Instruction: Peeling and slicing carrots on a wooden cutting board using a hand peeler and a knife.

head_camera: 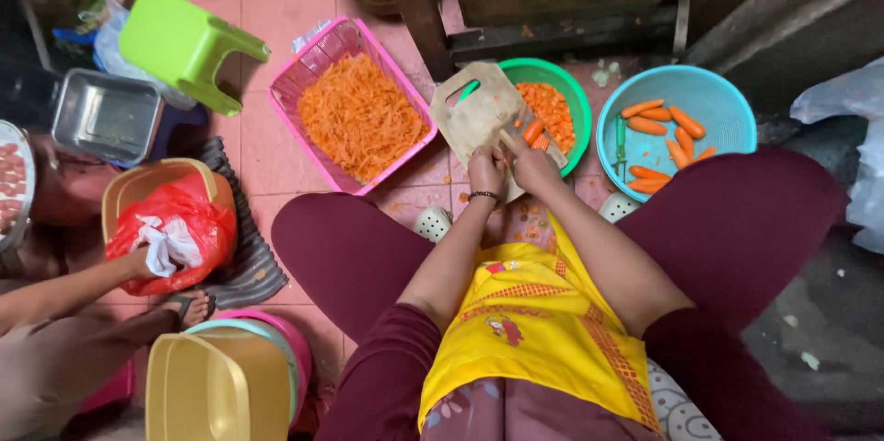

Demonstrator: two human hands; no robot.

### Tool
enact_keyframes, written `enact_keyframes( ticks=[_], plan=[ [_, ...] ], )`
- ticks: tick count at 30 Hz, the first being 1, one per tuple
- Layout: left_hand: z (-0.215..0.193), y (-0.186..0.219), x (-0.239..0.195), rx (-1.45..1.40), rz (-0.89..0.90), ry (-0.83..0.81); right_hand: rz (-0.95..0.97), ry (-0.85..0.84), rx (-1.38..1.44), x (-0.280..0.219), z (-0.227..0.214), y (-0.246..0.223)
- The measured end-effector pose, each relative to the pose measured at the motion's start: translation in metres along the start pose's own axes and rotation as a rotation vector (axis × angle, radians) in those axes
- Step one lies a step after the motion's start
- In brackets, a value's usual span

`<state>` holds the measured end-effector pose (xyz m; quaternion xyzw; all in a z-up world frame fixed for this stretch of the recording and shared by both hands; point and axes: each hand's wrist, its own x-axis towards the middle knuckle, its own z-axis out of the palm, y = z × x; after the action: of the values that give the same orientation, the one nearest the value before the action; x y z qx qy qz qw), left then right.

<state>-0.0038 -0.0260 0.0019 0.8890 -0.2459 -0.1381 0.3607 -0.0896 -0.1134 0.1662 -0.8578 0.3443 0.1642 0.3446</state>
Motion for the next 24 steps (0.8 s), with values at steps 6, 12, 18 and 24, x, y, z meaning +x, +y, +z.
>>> enact_keyframes(
  ticks=[6, 12, 18, 24],
  plan=[
    [0.009, 0.013, 0.009, -0.070, 0.017, -0.013, 0.024, 0.263, 0.015, 0.010, -0.036, 0.031],
    [-0.020, 0.071, 0.000, 0.041, 0.130, -0.100, 0.078, 0.308, 0.024, 0.014, -0.043, 0.060],
    [0.004, 0.031, 0.043, -0.104, -0.059, 0.045, 0.027, 0.214, -0.028, 0.015, -0.027, 0.058],
    [-0.057, 0.014, 0.068, -0.098, -0.336, 0.098, -0.086, 0.089, -0.112, 0.033, 0.043, 0.037]
  ],
)
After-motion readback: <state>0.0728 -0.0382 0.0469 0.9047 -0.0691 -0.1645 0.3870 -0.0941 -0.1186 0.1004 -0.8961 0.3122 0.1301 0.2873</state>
